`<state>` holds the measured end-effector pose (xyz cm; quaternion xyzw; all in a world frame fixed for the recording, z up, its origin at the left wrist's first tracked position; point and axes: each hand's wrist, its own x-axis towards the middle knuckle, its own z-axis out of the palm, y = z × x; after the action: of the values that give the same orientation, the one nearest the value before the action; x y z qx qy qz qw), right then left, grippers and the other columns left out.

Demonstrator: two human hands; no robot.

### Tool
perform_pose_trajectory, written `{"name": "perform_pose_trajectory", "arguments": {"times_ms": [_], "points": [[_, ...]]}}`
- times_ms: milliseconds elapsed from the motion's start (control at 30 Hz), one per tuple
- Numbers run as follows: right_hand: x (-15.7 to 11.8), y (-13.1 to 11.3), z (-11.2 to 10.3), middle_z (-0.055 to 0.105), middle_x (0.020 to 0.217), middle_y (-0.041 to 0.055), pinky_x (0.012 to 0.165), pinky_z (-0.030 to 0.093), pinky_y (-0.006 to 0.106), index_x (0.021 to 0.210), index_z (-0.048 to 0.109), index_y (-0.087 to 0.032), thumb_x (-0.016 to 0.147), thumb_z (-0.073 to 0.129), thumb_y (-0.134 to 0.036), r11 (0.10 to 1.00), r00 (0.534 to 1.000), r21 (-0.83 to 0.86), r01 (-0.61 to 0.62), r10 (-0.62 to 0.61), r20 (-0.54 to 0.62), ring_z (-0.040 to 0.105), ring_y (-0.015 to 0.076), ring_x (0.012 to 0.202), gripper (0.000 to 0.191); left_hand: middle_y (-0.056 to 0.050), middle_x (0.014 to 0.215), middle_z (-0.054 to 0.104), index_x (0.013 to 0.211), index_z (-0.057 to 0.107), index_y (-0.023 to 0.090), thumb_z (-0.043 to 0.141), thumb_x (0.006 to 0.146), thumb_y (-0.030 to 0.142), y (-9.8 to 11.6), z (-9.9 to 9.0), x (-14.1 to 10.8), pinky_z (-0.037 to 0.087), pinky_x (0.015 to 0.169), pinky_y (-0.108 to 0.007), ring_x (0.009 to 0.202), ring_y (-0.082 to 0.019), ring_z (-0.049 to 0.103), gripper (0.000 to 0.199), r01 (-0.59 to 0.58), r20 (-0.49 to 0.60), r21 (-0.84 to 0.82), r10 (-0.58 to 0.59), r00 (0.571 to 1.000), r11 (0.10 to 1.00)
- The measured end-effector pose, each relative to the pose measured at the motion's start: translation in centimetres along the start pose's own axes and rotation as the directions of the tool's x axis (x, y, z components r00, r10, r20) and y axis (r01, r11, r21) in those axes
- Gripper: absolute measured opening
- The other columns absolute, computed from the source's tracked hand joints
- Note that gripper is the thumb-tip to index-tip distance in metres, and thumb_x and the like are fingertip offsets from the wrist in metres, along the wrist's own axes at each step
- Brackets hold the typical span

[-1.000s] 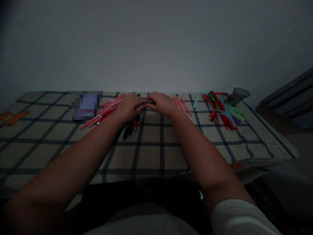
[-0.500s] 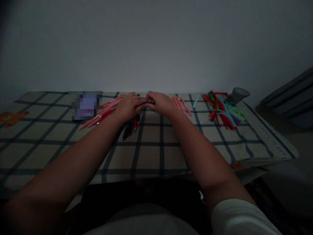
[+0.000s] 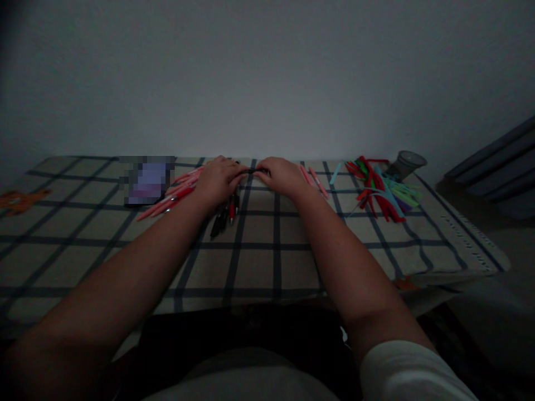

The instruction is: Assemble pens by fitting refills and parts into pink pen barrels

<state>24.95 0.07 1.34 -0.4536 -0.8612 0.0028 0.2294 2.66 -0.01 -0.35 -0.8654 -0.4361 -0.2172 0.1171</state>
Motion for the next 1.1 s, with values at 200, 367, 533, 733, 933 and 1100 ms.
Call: {"name": "perform_pose_trajectory", "arguments": {"times_ms": [200, 367, 533, 733, 933, 1100], "points": [[0.1, -0.3, -0.2, 0.077, 0.113, 0.0132, 0.087, 0.045, 0.035, 0.116, 0.078, -0.017, 0.1, 0.059, -0.031, 1.0, 0.999, -0.004, 0.002, -0.002, 0.034, 0.067, 0.0259, 0.103, 0.029, -0.01, 0.113, 0.077, 0.133, 0.073, 0.023, 0.052, 0.105, 0.033, 0.1, -0.2, 0.0, 0.044, 0.092, -0.038, 0.11, -0.027, 0.061, 0.036, -0.013, 0.03, 0.005, 0.013, 0.999, 1.0], [0.0, -0.8, -0.5, 0.077, 0.118, 0.0129, 0.09, 0.045, 0.034, 0.118, 0.078, -0.018, 0.1, 0.059, -0.03, 1.0, 0.998, -0.001, -0.016, 0.016, 0.058, 0.067, 0.0257, 0.106, 0.029, -0.009, 0.116, 0.077, 0.135, 0.071, 0.023, 0.052, 0.105, 0.033, -0.2, 0.2, 0.0, 0.044, 0.096, -0.037, 0.111, -0.026, 0.062, 0.037, -0.032, 0.048, 0.01, 0.032, 0.998, 0.999], [0.1, -1.0, -0.5, 0.077, 0.117, 0.0134, 0.091, 0.045, 0.035, 0.118, 0.078, -0.017, 0.099, 0.059, -0.029, 1.0, 0.998, -0.002, -0.022, 0.022, 0.061, 0.067, 0.0261, 0.107, 0.029, -0.009, 0.118, 0.077, 0.136, 0.07, 0.022, 0.052, 0.105, 0.034, -0.4, 0.2, 0.1, 0.044, 0.099, -0.037, 0.113, -0.025, 0.063, 0.038, -0.026, 0.056, 0.006, 0.025, 0.998, 1.0], [0.0, -0.9, -0.4, 0.078, 0.115, 0.013, 0.091, 0.045, 0.035, 0.115, 0.079, -0.018, 0.098, 0.06, -0.028, 1.0, 0.999, 0.018, 0.007, -0.008, 0.045, 0.067, 0.0264, 0.106, 0.027, -0.009, 0.116, 0.077, 0.134, 0.071, 0.024, 0.052, 0.105, 0.032, -0.3, 0.1, 0.0, 0.045, 0.098, -0.037, 0.113, -0.025, 0.063, 0.036, -0.037, 0.043, 0.001, 0.036, 0.998, 0.999], [0.1, -0.8, -0.3, 0.077, 0.113, 0.0124, 0.09, 0.045, 0.035, 0.114, 0.079, -0.018, 0.098, 0.06, -0.028, 1.0, 0.999, 0.017, -0.002, 0.001, 0.038, 0.067, 0.0254, 0.103, 0.027, -0.009, 0.115, 0.077, 0.135, 0.071, 0.023, 0.052, 0.105, 0.032, -0.4, 0.2, 0.0, 0.044, 0.097, -0.037, 0.112, -0.025, 0.063, 0.037, -0.042, 0.046, -0.002, 0.042, 0.998, 0.999], [0.1, -1.1, -0.4, 0.078, 0.114, 0.0134, 0.088, 0.045, 0.035, 0.114, 0.08, -0.017, 0.098, 0.06, -0.027, 1.0, 0.998, 0.007, -0.015, 0.014, 0.057, 0.067, 0.026, 0.104, 0.027, -0.01, 0.117, 0.077, 0.136, 0.07, 0.024, 0.053, 0.104, 0.031, -0.3, 0.2, 0.0, 0.045, 0.096, -0.038, 0.113, -0.026, 0.063, 0.037, -0.036, 0.06, -0.004, 0.036, 0.998, 0.999]]}}
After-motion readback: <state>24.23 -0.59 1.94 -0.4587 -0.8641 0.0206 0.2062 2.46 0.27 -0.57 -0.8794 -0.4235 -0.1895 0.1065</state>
